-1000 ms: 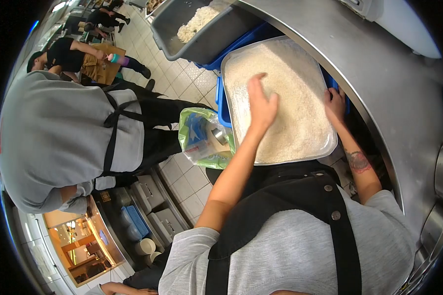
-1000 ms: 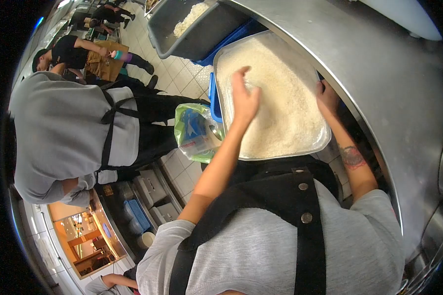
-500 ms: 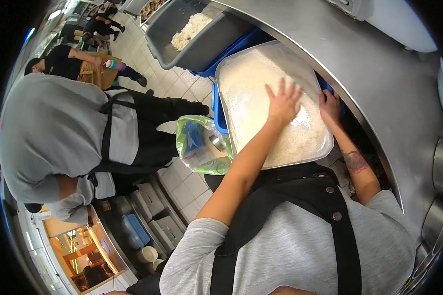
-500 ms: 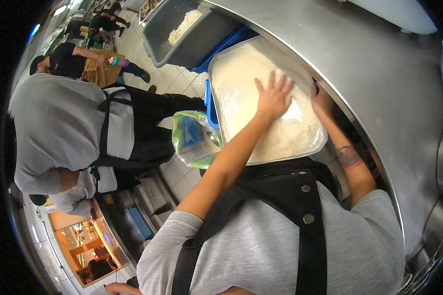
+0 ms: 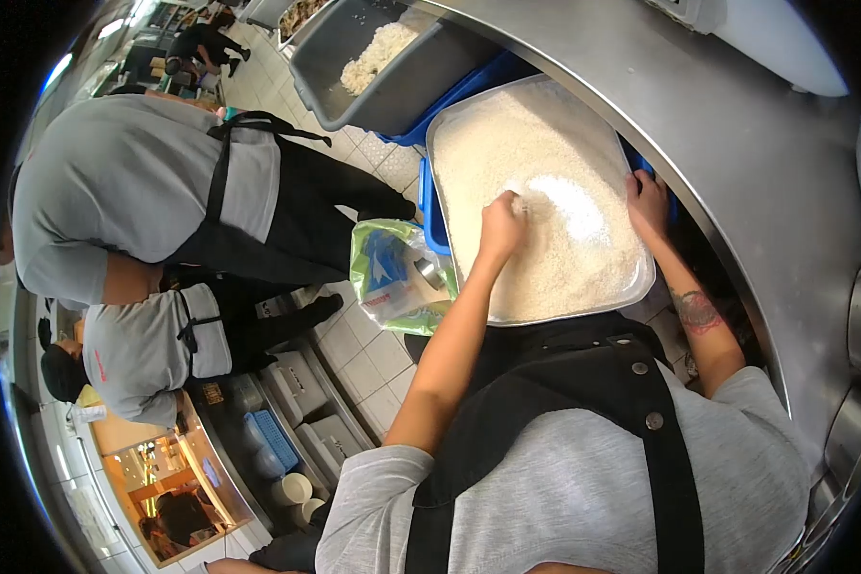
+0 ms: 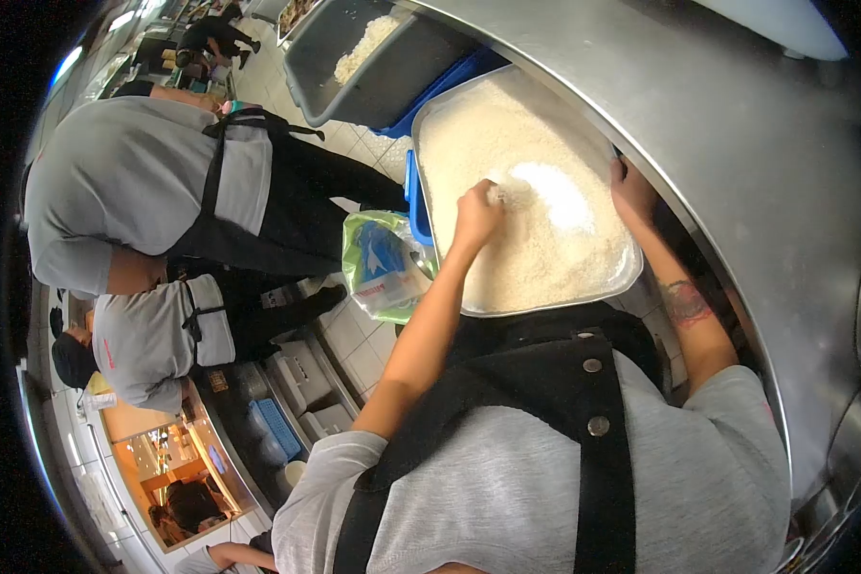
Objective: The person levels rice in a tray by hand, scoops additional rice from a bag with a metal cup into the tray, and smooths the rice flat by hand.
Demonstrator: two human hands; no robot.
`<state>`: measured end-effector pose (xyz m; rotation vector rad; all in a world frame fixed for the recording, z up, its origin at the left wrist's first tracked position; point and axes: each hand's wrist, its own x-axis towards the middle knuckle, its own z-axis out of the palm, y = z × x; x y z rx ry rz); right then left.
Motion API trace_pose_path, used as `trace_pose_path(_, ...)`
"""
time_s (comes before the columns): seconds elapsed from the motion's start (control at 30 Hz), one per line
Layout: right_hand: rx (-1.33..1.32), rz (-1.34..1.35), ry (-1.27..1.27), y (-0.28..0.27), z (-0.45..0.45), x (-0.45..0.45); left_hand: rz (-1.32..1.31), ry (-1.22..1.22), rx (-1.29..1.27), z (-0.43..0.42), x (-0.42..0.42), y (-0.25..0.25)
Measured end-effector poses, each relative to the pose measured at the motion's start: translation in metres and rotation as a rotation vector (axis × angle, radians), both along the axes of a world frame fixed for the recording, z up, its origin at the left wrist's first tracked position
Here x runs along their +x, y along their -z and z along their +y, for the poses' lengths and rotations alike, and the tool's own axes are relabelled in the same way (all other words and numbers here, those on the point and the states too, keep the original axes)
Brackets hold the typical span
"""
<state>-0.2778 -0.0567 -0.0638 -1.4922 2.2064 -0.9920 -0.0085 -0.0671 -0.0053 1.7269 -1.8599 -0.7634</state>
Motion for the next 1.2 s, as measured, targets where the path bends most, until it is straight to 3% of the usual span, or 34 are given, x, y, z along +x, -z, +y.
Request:
trace_pose_path(0.03, 0.021, -0.020, -0.004, -0.003, 0.002, 0.000, 0.011, -0.033, 0.019, -0.002, 0.002, -0.004)
trace_pose_path(0.13, 0.042, -0.048, -0.014, -0.004, 0.001, -0.001, 0.402, -0.208, 0.309, -0.001, -0.003, -0.071)
trace_pose_path(0.23, 0.000, -0.015, -0.013, 0.005, -0.001, -0.003, 0.555, -0.022, -0.026, -0.013, 0.016, -0.071)
trace_pose_path(0.33, 0.001, 0.006, -0.016, 0.003, -0.001, -0.002, 0.839, -0.057, 0.040, -0.005, 0.006, -0.109)
trace_pose_path(0.47, 0.064, -0.019, -0.019, -0.008, 0.001, -0.001, 0.626, -0.006, 0.024, -0.002, 0.006, -0.125)
trace_pose_path(0.7, 0.014, -0.040, -0.019, -0.005, 0.001, 0.000, 0.606, -0.065, 0.010, -0.002, 0.006, -0.121)
trace_pose_path(0.8, 0.014, -0.041, -0.012, -0.003, 0.001, 0.000, 0.479, -0.021, -0.125, 0.001, 0.008, -0.114)
trace_pose_path(0.93, 0.015, -0.049, -0.018, -0.002, 0.001, -0.001, 0.284, -0.028, -0.088, 0.007, 0.013, -0.091)
trace_pose_path(1.03, 0.021, -0.052, -0.017, -0.005, 0.001, -0.001, 0.031, 0.100, -0.134, 0.023, 0.011, -0.041)
trace_pose_path(1.13, 0.001, -0.053, -0.002, 0.001, 0.000, -0.001, -0.217, 0.293, 0.028, 0.064, -0.021, -0.036)
trace_pose_path(1.2, -0.016, -0.054, 0.009, 0.005, -0.001, -0.001, -0.331, 0.604, -0.038, 0.083, -0.028, -0.026)
